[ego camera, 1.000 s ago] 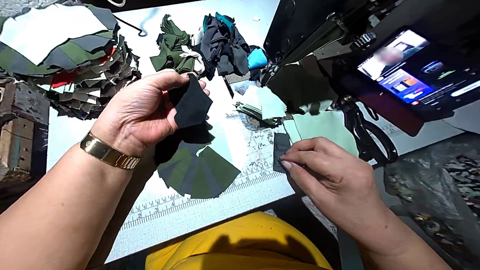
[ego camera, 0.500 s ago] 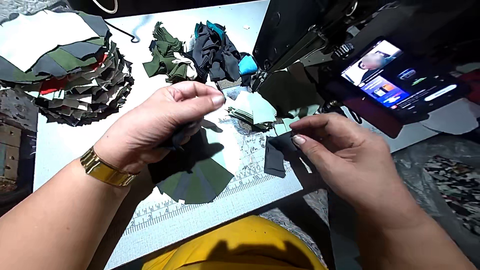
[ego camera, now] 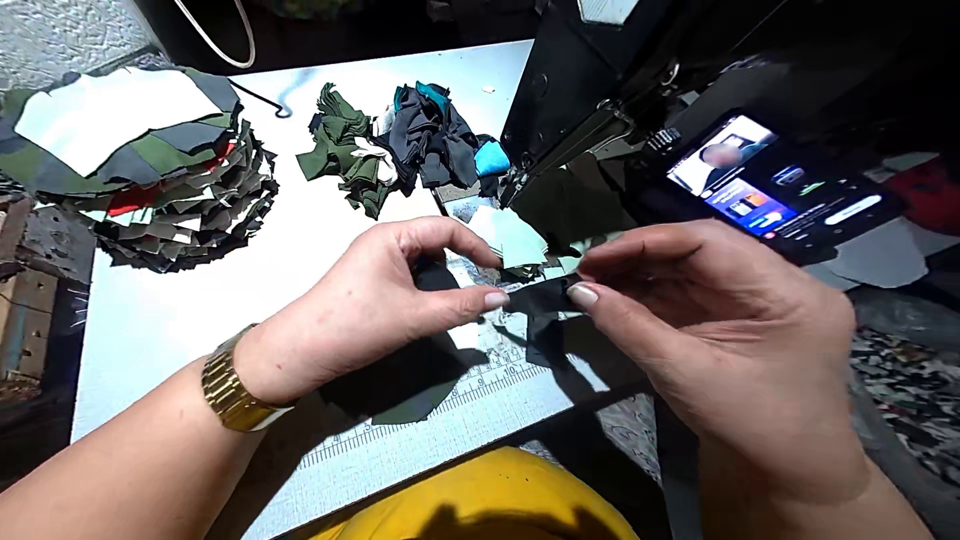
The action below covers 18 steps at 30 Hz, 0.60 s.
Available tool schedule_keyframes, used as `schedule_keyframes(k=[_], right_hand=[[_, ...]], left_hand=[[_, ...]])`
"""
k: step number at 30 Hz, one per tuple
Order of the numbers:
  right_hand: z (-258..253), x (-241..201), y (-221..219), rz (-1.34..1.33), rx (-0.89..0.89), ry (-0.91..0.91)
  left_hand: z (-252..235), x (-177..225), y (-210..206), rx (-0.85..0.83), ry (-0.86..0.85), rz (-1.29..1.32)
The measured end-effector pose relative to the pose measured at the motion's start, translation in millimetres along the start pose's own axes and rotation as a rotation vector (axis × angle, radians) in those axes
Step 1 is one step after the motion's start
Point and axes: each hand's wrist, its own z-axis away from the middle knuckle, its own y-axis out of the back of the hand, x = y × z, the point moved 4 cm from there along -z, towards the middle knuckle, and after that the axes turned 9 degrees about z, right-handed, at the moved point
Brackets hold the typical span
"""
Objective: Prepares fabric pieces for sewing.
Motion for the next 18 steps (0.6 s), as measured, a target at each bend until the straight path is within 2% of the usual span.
schedule_keyframes(k=[4,7,13,18], right_hand=[[14.0,7.3,11.9,0.379,-0.006,0.218],[33.9,19.1,-2.0,0.407,-0.129,0.262],[52.9,35.2,-10.2,0.275,-0.180,0.021],[53.7,35.1,-8.6,0.193,-0.162,-0.085]], left_hand=[[0.0,-2.5,12.3,0.073,0.015,-0.024],[1.5,0.3,14.3,0.102,0.048,-0.042],[-0.4,-8.5,14.9,0.064,0.013,-0.086],[-0.6,-10.6,14.9,0.041,0.022,-0.133]])
